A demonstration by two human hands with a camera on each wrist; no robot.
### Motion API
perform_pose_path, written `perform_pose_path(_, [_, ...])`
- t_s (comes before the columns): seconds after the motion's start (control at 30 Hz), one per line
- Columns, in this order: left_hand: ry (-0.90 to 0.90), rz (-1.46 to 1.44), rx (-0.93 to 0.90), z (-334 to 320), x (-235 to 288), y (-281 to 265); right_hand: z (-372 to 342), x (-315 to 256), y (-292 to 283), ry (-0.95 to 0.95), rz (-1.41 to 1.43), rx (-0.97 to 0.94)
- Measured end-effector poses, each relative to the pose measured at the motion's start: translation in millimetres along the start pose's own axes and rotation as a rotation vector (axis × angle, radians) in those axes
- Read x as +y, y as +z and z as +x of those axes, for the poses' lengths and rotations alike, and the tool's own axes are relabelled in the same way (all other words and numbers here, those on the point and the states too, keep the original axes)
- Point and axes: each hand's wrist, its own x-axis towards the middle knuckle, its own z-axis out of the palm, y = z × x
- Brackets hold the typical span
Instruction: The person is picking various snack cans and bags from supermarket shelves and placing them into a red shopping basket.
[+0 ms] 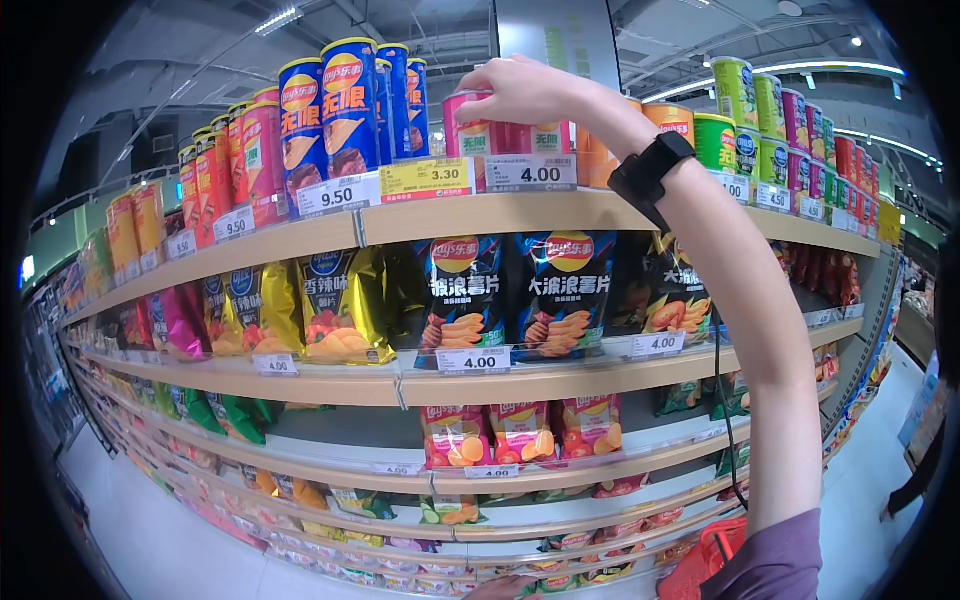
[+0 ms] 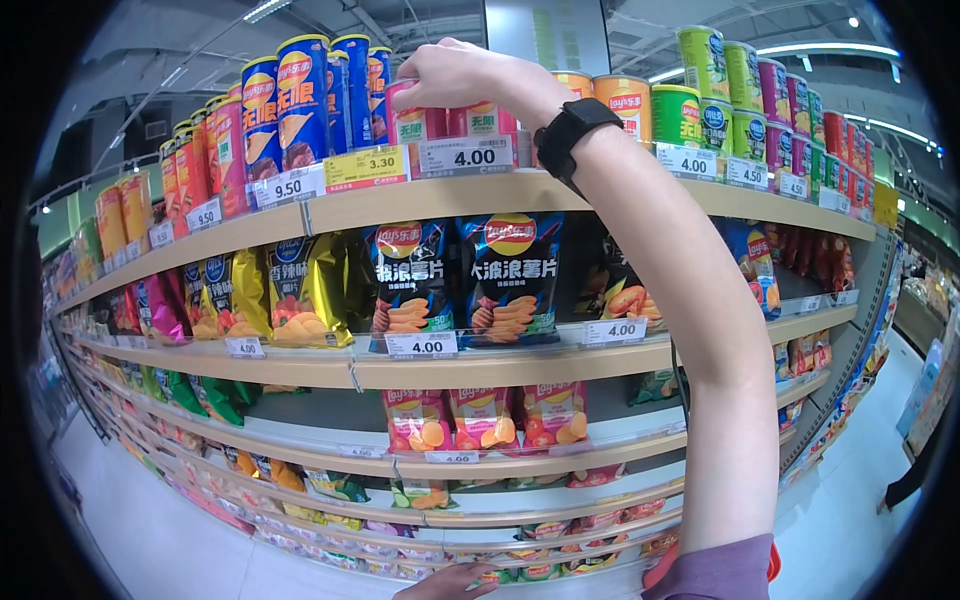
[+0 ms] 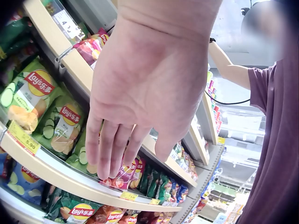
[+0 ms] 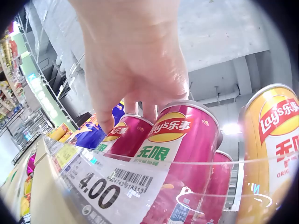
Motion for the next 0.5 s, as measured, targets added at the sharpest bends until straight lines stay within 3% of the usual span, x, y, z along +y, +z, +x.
perform_pose_path(0.07, [0.036,-0.018,0.020,-2,-7,8,2,1,1,-0.004,-0.004,-0.014])
perform_pose_path(0.17, [-0.110,-0.152,-0.053,-1,18,-17,2,-4,10,-0.021,-0.029,0.066])
perform_pose_path(0.27, [-0.001,-0.117,0.000,-2,3,-3,5,-15,15,-0.012,-0.163,0.055])
perform_pose_path(0.5, [-0.012,-0.101,0.030,-3,2,4,2,-19,16,0.040,-0.165,0.079])
